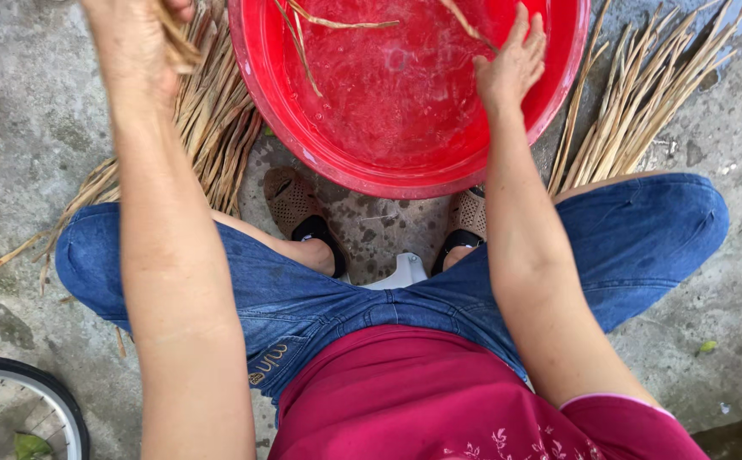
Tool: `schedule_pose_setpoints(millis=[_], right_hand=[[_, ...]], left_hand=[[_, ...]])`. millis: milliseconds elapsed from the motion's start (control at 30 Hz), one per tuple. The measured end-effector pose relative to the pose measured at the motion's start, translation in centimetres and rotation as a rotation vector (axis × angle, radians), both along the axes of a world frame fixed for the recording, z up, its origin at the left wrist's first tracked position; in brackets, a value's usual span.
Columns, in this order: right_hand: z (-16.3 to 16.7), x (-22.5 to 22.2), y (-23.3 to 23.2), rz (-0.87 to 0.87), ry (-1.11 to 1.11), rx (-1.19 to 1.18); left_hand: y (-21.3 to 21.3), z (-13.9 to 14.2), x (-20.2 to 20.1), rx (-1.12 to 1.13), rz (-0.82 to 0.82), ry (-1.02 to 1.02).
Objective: The person sits on a concrete floor in front of a red basin of water and soaks bundles of dried leaf strips, dipping them into the water, moving them around, and setting wetted strips aside while taking new dry strips from piles on the ground.
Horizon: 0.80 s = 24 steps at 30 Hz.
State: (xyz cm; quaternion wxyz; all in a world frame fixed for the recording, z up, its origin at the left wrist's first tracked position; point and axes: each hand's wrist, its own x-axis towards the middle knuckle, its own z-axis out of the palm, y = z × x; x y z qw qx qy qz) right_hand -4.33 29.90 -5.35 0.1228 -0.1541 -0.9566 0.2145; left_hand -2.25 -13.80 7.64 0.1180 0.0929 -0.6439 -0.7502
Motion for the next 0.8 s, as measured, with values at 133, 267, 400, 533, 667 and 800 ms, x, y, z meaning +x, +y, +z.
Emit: schedule_pose_setpoints(millis=[133, 267, 400, 533, 667, 800], right_hand=[[-0.2, 0.8, -6.4, 0.278, 0.349, -0.404], [-0.7, 2.7, -11.9, 0.386, -0.374, -1.376], [-0.9, 4.8, -14.0, 0.308, -0.644, -1.778], [-1.1, 5.6, -14.6, 0.286, -0.639, -1.816], [-2.1, 4.9, -13.5, 0.137, -0.712, -1.69], [-4.1, 2.0, -9.0, -0.089, -0.714, -1.564]], left_hand=[[6.3, -3.5, -0.5, 0.151, -0.216, -0.18], [13.1, -9.3, -0.4, 0.279, -0.291, -0.386], [17.2, -12.5, 1.9, 0.044, -0.406, -0.47], [18.8, -13.0, 3.0, -0.639, -0.406, -0.608], [20.3, -12.3, 3.9, -0.791, -0.709, -0.754], [20.8, -12.5, 4.7, -0.933, -1.089, -0.539]])
